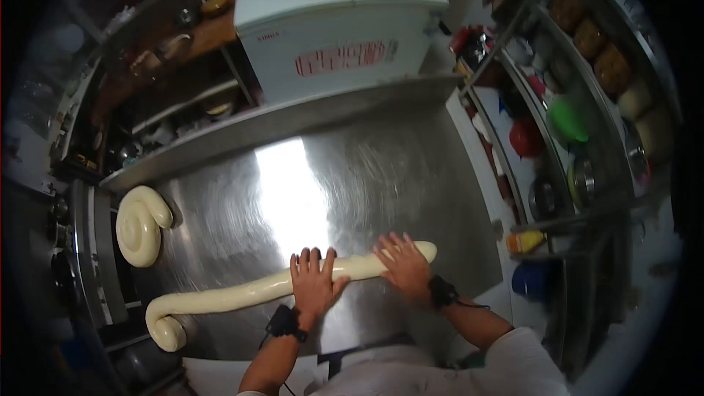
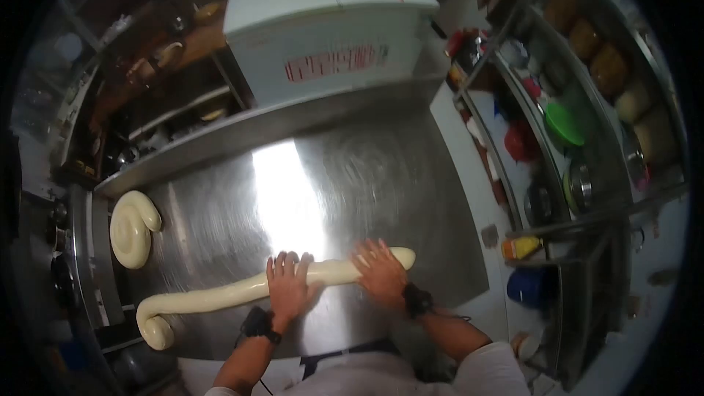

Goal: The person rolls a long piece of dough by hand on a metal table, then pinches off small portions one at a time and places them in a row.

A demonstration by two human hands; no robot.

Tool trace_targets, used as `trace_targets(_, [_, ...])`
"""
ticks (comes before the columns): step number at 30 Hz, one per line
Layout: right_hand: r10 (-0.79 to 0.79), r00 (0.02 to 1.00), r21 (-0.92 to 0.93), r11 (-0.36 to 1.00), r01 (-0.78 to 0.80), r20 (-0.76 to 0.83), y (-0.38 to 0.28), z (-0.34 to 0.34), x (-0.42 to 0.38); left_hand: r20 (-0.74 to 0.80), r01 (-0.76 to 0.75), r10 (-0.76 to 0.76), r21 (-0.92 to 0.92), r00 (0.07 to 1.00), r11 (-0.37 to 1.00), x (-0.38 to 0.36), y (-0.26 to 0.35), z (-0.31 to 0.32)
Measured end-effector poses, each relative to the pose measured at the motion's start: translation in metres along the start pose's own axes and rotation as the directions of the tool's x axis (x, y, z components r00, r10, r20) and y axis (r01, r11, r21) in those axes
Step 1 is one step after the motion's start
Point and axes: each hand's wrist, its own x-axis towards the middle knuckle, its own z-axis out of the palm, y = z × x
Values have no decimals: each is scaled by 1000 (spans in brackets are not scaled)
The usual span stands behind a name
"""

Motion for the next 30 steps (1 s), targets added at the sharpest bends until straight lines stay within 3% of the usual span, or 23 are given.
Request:
trace_targets(1, [-25, 999, -24, 999, 24, -34, 18, -5, 31, 31, 86, -84, -61, 996, 994, 39, -3, -10])
trace_targets(3, [146, 946, 13, 989, -149, -288, 48, -18, 87, -144, 135, -125, 63, 982, 989, 93, -8, -4])
trace_targets(4, [123, 939, 3, 992, -129, -321, 52, -23, 95, -83, 119, -112, 81, 990, 990, 106, -10, 5])
trace_targets(5, [82, 976, -27, 996, -89, -204, 53, -22, 89, -10, 95, -95, 100, 995, 990, 109, -9, 10])
trace_targets(6, [45, 996, -57, 997, -50, -81, 54, -17, 78, 107, 20, -14, -54, 994, 998, 96, 2, 6])
trace_targets(7, [19, 999, 59, 998, -18, -28, 46, -10, 48, 213, -37, 84, -217, 973, 975, 68, 19, 4])
trace_targets(9, [-71, 995, 4, 997, 71, -70, 28, 13, -32, 136, -217, 210, 38, 968, 975, -6, 58, 9])
trace_targets(11, [-110, 992, -40, 993, 108, -61, 4, 7, -84, 106, -290, 288, -2, 952, 957, -44, 76, 18])
trace_targets(14, [5, 999, -79, 997, -8, -38, 22, -2, -36, 34, -248, 247, 5, 968, 969, 25, 79, 20])
trace_targets(15, [65, 990, -26, 997, -69, -123, 36, -10, -7, 112, -160, 157, 14, 981, 987, 66, 81, 14])
trace_targets(16, [127, 971, 32, 992, -123, -201, 54, -19, 24, 17, -100, 100, 13, 995, 995, 99, 84, 4])
trace_targets(18, [123, 916, -70, 984, -161, -382, 83, -23, 67, -50, -94, 93, -18, 994, 995, 142, 80, 3])
trace_targets(19, [121, 919, -64, 986, -157, -376, 82, -19, 59, -103, -98, 93, -46, 990, 994, 147, 79, 6])
trace_targets(20, [81, 967, -19, 996, -89, -243, 79, -17, 45, -96, -92, 88, -45, 992, 995, 132, 84, 11])
trace_targets(21, [28, 993, 30, 999, -25, -111, 76, -16, 31, 36, -201, 206, -121, 978, 972, 105, 92, 18])
trace_targets(22, [47, 995, 149, 988, -33, -92, 59, -15, -2, 157, -292, 327, -211, 932, 933, 72, 102, 26])
trace_targets(23, [-4, 996, 80, 997, 11, -87, 47, 0, -43, 155, -362, 386, -164, 909, 918, 32, 107, 34])
trace_targets(24, [-55, 995, 11, 998, 56, -80, 36, 15, -78, 333, -486, 467, -27, 819, 873, 9, 116, 14])
trace_targets(25, [-1, 997, 64, 998, 6, -81, 17, 18, -105, 381, -529, 494, -17, 781, 849, -10, 121, 2])
trace_targets(27, [49, 996, 121, 992, -40, -68, 10, 23, -117, 270, -592, 589, -80, 762, 802, -14, 111, 22])
trace_targets(30, [187, 968, 53, 982, -181, -164, 45, 22, -68, 214, -512, 508, -41, 835, 858, 56, 116, 22])
